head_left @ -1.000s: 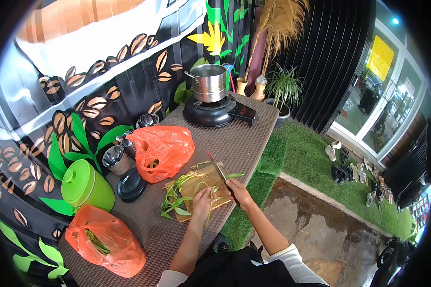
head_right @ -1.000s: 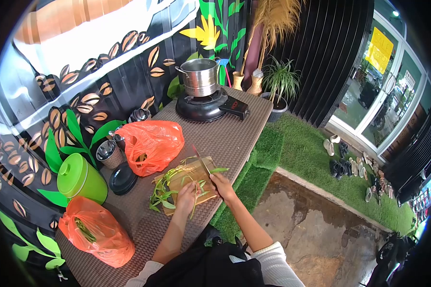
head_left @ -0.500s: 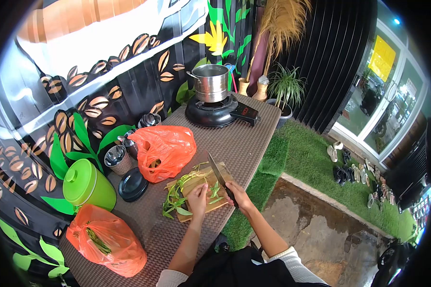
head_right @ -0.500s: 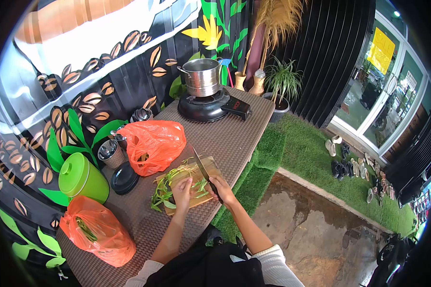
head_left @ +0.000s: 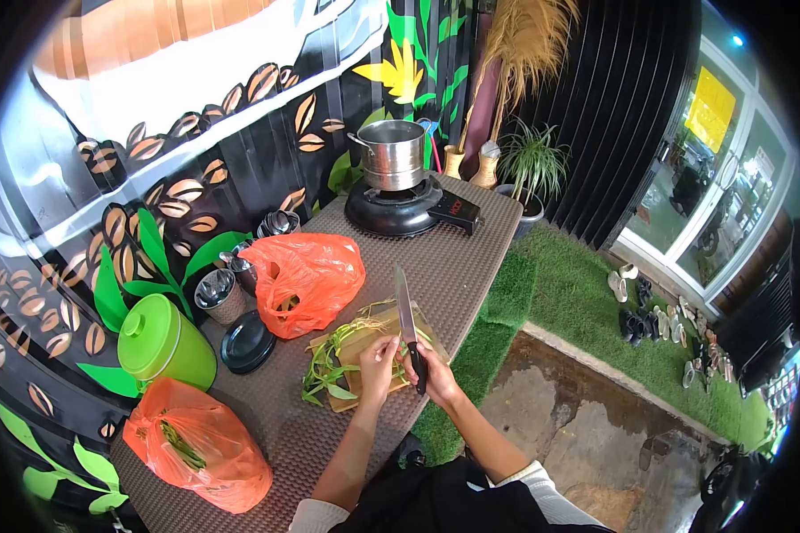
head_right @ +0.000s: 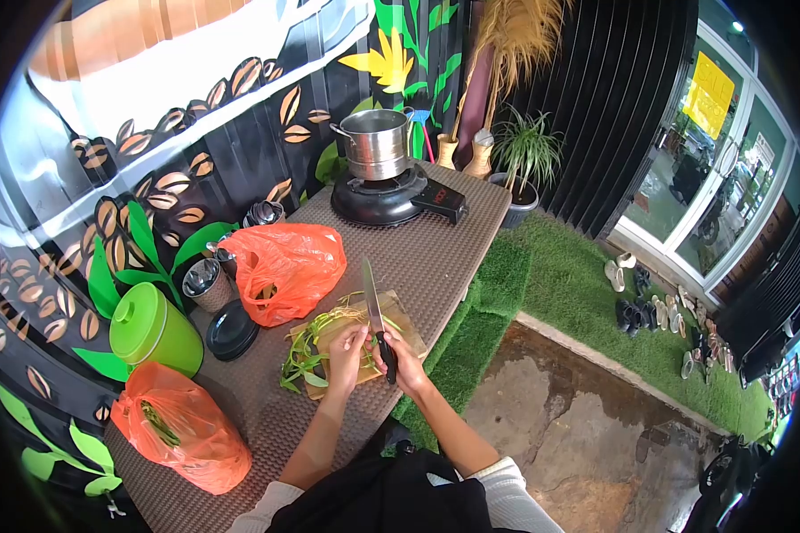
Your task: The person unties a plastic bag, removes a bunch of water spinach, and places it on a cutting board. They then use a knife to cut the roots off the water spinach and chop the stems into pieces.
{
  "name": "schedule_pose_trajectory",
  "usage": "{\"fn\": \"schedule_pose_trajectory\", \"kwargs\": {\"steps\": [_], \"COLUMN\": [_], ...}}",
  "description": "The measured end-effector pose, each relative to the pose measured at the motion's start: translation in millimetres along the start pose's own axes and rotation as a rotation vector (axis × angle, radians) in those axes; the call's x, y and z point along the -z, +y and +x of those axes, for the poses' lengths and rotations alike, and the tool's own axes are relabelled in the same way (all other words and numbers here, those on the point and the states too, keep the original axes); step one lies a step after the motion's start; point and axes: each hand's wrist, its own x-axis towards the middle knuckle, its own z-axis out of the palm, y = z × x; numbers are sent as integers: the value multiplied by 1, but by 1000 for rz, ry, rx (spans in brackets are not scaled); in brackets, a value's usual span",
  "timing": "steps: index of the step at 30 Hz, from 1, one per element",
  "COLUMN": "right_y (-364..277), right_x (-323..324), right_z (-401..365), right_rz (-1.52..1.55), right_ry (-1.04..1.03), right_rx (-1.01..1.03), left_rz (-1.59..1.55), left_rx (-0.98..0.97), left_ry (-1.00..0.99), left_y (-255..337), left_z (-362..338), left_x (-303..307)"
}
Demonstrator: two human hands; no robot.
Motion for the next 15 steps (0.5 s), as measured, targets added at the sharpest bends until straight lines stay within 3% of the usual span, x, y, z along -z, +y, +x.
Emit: {"fn": "schedule_pose_trajectory", "kwargs": {"steps": [2,6,15], "right_y": [-3,-5,5], "right_x": [-7,-6,0], "right_z": [-1,-3,3], "right_rz": [-108,-141,-567], "right_ry": [94,122,220], "right_rx": [45,21,146], "left_rz": [-18,-56,-73], "left_rx": [4,48,98], "left_ry": [18,47,113], "left_y": [2,-2,-9], "left_z": [-1,-3,-4], "left_x": [-3,-4,-1]}}
